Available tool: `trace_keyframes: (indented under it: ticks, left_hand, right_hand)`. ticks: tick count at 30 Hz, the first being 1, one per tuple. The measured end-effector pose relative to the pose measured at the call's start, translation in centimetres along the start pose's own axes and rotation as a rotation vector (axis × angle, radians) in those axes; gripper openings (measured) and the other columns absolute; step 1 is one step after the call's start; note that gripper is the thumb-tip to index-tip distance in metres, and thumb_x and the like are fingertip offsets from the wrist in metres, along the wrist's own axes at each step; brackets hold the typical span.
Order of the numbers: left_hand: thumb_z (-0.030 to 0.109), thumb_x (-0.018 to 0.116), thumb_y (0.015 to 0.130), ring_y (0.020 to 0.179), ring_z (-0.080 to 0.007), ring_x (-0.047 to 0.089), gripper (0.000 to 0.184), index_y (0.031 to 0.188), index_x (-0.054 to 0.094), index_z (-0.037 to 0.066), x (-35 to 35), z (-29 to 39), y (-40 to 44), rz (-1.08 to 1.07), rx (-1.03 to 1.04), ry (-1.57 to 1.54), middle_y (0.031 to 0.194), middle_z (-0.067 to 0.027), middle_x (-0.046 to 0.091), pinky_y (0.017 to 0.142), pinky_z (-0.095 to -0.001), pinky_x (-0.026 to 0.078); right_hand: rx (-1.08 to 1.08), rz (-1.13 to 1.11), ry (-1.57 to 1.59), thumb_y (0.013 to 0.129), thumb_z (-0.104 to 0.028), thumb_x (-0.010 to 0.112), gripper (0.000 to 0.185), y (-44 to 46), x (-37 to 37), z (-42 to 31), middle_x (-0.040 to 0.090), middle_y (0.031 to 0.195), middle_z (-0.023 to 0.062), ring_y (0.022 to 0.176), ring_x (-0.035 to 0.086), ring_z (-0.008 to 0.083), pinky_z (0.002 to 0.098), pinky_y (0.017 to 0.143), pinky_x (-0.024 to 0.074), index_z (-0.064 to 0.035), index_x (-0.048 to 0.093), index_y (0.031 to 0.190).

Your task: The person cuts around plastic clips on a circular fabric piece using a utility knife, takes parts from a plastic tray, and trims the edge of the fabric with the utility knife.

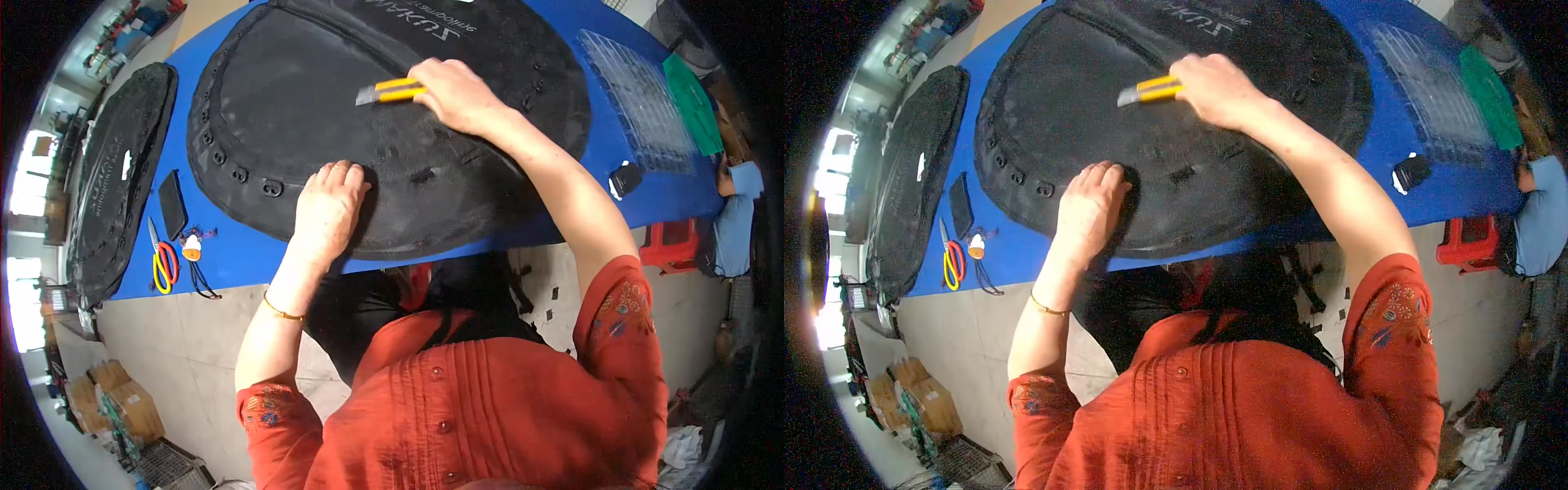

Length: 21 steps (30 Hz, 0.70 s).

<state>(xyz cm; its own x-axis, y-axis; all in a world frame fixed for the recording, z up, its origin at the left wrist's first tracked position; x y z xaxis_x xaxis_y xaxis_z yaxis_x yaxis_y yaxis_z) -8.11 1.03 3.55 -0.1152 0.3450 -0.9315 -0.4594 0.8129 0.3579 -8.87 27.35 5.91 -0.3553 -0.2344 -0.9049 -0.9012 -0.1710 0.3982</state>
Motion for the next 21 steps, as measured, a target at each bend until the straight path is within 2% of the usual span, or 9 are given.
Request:
trace_keyframes:
  ticks: [2, 3, 5, 7, 8, 11, 15, 18, 21]
  left_hand:
    - [0.018, 0.072, 0.086, 0.103, -0.0342, 0.064, 0.033, 0.111, 0.06, 0.001, -0.6, 0.1, 0.4, -0.003, 0.032, 0.004, 0.113, -0.0177, 0.066, 0.092, -0.0412, 0.052]
    - [0.019, 0.073, 0.085, 0.104, -0.0341, 0.064, 0.033, 0.109, 0.06, 0.0, -1.0, 0.2, 0.6, 0.006, 0.067, 0.014, 0.113, -0.0186, 0.066, 0.093, -0.0408, 0.052]
    - [0.019, 0.073, 0.085, 0.104, -0.0343, 0.065, 0.033, 0.106, 0.059, 0.0, -1.4, 0.2, 1.2, -0.034, 0.1, 0.016, 0.112, -0.0194, 0.066, 0.093, -0.0408, 0.053]
    - [0.016, 0.071, 0.086, 0.1, -0.0345, 0.067, 0.029, 0.106, 0.059, 0.0, -1.0, 0.1, 2.0, -0.18, 0.101, 0.061, 0.111, -0.0193, 0.067, 0.091, -0.0406, 0.054]
    - [0.012, 0.067, 0.086, 0.098, -0.034, 0.068, 0.024, 0.106, 0.059, 0.001, -0.8, -0.1, 2.3, -0.166, 0.129, 0.069, 0.111, -0.0194, 0.067, 0.088, -0.04, 0.055]
    - [0.011, 0.061, 0.086, 0.091, -0.0287, 0.066, 0.014, 0.098, 0.056, 0.009, 0.3, -0.7, 3.4, -0.055, 0.246, 0.221, 0.1, -0.0143, 0.063, 0.076, -0.0388, 0.056]
    - [0.01, 0.058, 0.086, 0.09, -0.0293, 0.067, 0.011, 0.097, 0.057, 0.011, 1.1, -3.5, 6.6, -0.115, 0.182, 0.187, 0.092, -0.0112, 0.061, 0.076, -0.0402, 0.056]
    - [0.01, 0.055, 0.09, 0.091, -0.0317, 0.068, 0.01, 0.099, 0.056, 0.01, 2.5, -6.2, 9.4, -0.11, 0.158, 0.216, 0.092, -0.0124, 0.064, 0.077, -0.0418, 0.056]
    - [0.01, 0.053, 0.092, 0.088, -0.0335, 0.069, 0.009, 0.1, 0.057, 0.009, 3.5, -8.1, 11.6, -0.086, 0.148, 0.2, 0.091, -0.0137, 0.065, 0.075, -0.0441, 0.057]
  right_hand:
    - [0.114, 0.143, 0.112, 0.095, -0.024, 0.064, 0.03, -0.9, -0.5, 1.7, 0.063, 0.112, 0.0172, 0.101, 0.063, 0.0407, 0.0465, 0.086, 0.0514, -0.0046, 0.057, 0.118]
    - [0.138, 0.192, 0.127, 0.095, -0.027, 0.065, 0.03, -1.6, -1.2, 2.0, 0.063, 0.109, 0.0191, 0.099, 0.064, 0.0408, 0.0483, 0.082, 0.0533, -0.0055, 0.056, 0.114]
    - [0.172, 0.265, 0.141, 0.097, -0.029, 0.063, 0.032, -3.3, -2.3, 2.5, 0.062, 0.112, 0.0182, 0.101, 0.064, 0.0404, 0.047, 0.084, 0.0533, -0.0057, 0.056, 0.117]
    - [0.22, 0.274, 0.138, 0.098, -0.031, 0.063, 0.035, -5.3, -3.5, 3.0, 0.062, 0.115, 0.0174, 0.104, 0.064, 0.0393, 0.0448, 0.086, 0.0529, -0.0055, 0.056, 0.12]
    - [0.26, 0.268, 0.132, 0.098, -0.031, 0.063, 0.036, -6.4, -3.9, 3.2, 0.062, 0.115, 0.0176, 0.105, 0.064, 0.0388, 0.0442, 0.087, 0.0527, -0.0056, 0.055, 0.122]
    - [0.31, 0.345, 0.214, 0.095, -0.025, 0.067, 0.032, -9.4, -4.8, 4.3, 0.064, 0.113, 0.0174, 0.105, 0.064, 0.0377, 0.0412, 0.089, 0.0516, -0.0038, 0.058, 0.118]
    - [0.393, 0.479, 0.214, 0.094, -0.02, 0.069, 0.03, -12.3, -5.3, 4.9, 0.064, 0.107, 0.0163, 0.096, 0.065, 0.0313, 0.0381, 0.086, 0.0514, -0.0024, 0.059, 0.117]
    - [0.476, 0.498, 0.22, 0.094, -0.019, 0.069, 0.031, -13.7, -4.6, 4.9, 0.064, 0.105, 0.0172, 0.096, 0.065, 0.0324, 0.0385, 0.086, 0.0516, -0.0018, 0.058, 0.117]
    - [0.411, 0.479, 0.183, 0.094, -0.017, 0.069, 0.029, -14.5, -3.5, 5.0, 0.063, 0.106, 0.0187, 0.094, 0.064, 0.0336, 0.0393, 0.086, 0.0519, -0.0005, 0.058, 0.115]
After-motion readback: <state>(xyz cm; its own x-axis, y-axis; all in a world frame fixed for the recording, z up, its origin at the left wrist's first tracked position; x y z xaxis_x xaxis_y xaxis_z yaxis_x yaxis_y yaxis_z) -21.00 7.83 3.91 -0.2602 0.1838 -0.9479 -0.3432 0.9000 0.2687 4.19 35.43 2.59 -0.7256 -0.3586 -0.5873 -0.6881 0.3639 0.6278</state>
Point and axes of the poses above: each hand's wrist, its own y-axis towards the middle knuckle, its own x-axis out of the palm, z = x × y, the point moved 3 cm from there along y, towards the middle knuckle
